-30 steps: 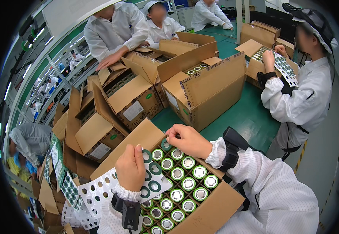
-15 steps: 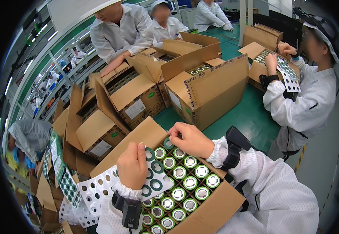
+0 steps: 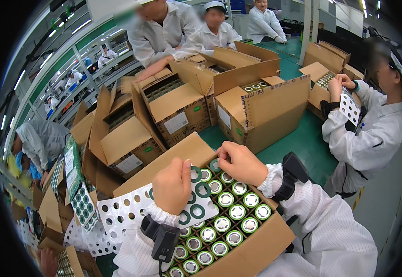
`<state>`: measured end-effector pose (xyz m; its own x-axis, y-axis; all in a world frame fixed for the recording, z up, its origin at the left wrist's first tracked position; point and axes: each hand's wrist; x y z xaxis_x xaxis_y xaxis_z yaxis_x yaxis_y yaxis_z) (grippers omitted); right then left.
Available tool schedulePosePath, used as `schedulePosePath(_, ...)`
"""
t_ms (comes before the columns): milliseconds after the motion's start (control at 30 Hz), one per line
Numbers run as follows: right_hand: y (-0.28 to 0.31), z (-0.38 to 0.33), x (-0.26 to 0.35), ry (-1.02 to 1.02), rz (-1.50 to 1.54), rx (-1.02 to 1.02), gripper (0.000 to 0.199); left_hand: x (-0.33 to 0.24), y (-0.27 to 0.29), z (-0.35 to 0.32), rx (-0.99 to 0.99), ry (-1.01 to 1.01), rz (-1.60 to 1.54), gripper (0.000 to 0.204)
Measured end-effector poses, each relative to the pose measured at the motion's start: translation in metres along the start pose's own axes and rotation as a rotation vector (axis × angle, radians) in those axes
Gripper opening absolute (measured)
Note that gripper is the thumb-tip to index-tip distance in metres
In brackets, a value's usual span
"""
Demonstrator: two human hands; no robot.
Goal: Applying circular green adhesive insulators to the tops of cylindrical batteries arranged in a box.
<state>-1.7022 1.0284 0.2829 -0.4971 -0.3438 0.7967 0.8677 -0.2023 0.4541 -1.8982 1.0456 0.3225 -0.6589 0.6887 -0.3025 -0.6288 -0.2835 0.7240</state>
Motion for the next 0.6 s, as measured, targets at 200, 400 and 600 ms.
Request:
schedulePosePath(200,0.001,0.003,0.008,0.07,-0.248,0.065,0.01,0.0,0.0,0.0,-0.014,-0.022,0.005,0.026)
schedulePosePath(400,0.003,-0.002,0.022,0.069,-0.434,0.001,0.014,0.002,0.0,0.0,-0.039,-0.027,-0.001,0.026)
schedulePosePath(600,0.004,-0.002,0.018,-0.021,-0.477,0.018,0.019,0.003,-0.002,-0.001,-0.084,-0.047,0.001,0.026)
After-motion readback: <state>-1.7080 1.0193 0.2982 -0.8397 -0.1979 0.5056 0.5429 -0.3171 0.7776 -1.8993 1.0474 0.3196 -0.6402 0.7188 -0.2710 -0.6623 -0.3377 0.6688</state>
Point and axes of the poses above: each hand's wrist, its own z-axis towards the middle knuckle, its own y-axis out of the back of the hand, x = y × z, and after that the axes turned 3 degrees about z, right-handed
